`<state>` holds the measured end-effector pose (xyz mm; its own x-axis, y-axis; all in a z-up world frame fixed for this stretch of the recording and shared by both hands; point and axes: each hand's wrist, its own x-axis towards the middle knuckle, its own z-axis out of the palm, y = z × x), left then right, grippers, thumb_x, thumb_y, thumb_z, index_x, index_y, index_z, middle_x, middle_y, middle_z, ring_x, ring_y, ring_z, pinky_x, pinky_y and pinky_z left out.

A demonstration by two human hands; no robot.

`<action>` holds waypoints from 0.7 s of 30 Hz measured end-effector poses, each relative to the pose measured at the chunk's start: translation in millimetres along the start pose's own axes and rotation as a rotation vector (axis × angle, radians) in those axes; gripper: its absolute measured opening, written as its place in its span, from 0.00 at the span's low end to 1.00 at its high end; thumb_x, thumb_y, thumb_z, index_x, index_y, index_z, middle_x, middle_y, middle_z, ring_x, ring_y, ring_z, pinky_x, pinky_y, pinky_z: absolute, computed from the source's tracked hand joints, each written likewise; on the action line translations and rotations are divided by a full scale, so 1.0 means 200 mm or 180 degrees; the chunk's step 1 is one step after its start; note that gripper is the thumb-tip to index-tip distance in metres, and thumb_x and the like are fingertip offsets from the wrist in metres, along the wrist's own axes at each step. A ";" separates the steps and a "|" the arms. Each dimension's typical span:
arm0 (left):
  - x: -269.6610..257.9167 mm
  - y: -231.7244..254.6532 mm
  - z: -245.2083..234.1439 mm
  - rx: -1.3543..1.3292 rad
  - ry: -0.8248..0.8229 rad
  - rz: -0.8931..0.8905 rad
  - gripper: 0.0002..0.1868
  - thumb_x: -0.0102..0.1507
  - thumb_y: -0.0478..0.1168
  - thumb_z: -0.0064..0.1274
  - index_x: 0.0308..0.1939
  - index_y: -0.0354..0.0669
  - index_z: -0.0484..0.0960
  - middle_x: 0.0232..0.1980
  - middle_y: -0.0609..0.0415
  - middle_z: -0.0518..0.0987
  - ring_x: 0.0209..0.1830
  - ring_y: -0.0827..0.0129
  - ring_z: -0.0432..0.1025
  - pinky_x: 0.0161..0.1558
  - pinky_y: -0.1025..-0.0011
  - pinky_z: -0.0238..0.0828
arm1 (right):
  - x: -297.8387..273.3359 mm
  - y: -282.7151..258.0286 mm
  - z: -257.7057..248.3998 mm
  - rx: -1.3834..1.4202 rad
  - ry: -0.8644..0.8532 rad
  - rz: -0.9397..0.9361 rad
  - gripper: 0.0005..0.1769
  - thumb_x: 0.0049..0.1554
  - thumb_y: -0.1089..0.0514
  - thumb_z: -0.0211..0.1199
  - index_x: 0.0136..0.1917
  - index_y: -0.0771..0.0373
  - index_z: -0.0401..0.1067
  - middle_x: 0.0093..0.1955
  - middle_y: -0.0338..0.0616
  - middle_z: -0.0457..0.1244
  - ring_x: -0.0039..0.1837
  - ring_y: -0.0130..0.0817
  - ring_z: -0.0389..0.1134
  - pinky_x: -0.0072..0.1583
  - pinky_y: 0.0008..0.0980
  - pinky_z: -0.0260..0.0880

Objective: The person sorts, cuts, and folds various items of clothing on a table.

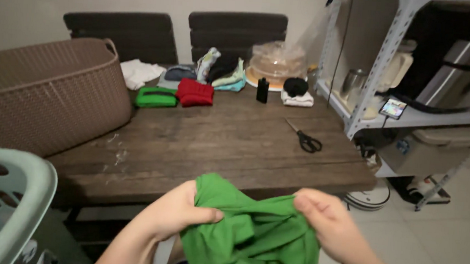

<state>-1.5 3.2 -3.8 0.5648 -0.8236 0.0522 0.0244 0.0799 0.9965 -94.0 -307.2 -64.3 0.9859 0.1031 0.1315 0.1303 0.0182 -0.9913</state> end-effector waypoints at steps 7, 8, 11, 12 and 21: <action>-0.08 -0.07 0.04 0.0073 0.0233 -0.0024 0.26 0.56 0.26 0.55 0.59 0.34 0.77 0.53 0.53 0.84 0.52 0.71 0.77 0.58 0.68 0.73 | 0.01 -0.11 0.08 0.0556 0.0081 -0.0173 0.19 0.66 0.49 0.52 0.45 0.68 0.72 0.39 0.36 0.65 0.44 0.24 0.64 0.48 0.26 0.66; -0.09 -0.08 0.05 -0.0107 0.0216 -0.0002 0.25 0.57 0.26 0.54 0.60 0.32 0.77 0.54 0.51 0.84 0.53 0.70 0.78 0.60 0.67 0.73 | 0.01 -0.13 0.10 0.0701 0.0109 -0.0131 0.19 0.64 0.49 0.51 0.46 0.67 0.72 0.40 0.37 0.66 0.44 0.24 0.65 0.49 0.26 0.67; -0.13 -0.05 0.10 0.0138 0.0464 0.0338 0.28 0.56 0.26 0.56 0.61 0.35 0.74 0.55 0.53 0.83 0.55 0.71 0.77 0.60 0.68 0.73 | 0.01 0.00 0.05 0.0623 0.0268 -0.0144 0.21 0.65 0.48 0.51 0.46 0.69 0.73 0.41 0.39 0.67 0.44 0.26 0.66 0.49 0.28 0.68; -0.13 -0.05 0.11 0.0130 0.0478 0.0332 0.28 0.56 0.26 0.56 0.61 0.35 0.74 0.55 0.53 0.83 0.55 0.71 0.77 0.60 0.68 0.73 | 0.00 0.02 0.05 0.0625 0.0258 -0.0132 0.21 0.65 0.48 0.51 0.46 0.69 0.73 0.41 0.39 0.67 0.44 0.26 0.66 0.49 0.28 0.68; -0.20 -0.10 0.15 -0.0058 0.0816 0.0518 0.41 0.54 0.25 0.57 0.70 0.40 0.61 0.58 0.52 0.79 0.60 0.69 0.75 0.62 0.66 0.72 | 0.00 0.16 0.03 0.0605 0.0317 -0.0529 0.21 0.70 0.50 0.50 0.48 0.69 0.71 0.43 0.42 0.65 0.45 0.26 0.65 0.47 0.28 0.68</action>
<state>-49.7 18.1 -23.8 0.7522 -0.6307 0.1908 -0.0702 0.2112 0.9749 -89.7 -300.7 -95.5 0.9593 -0.0150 0.2821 0.2787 0.2139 -0.9363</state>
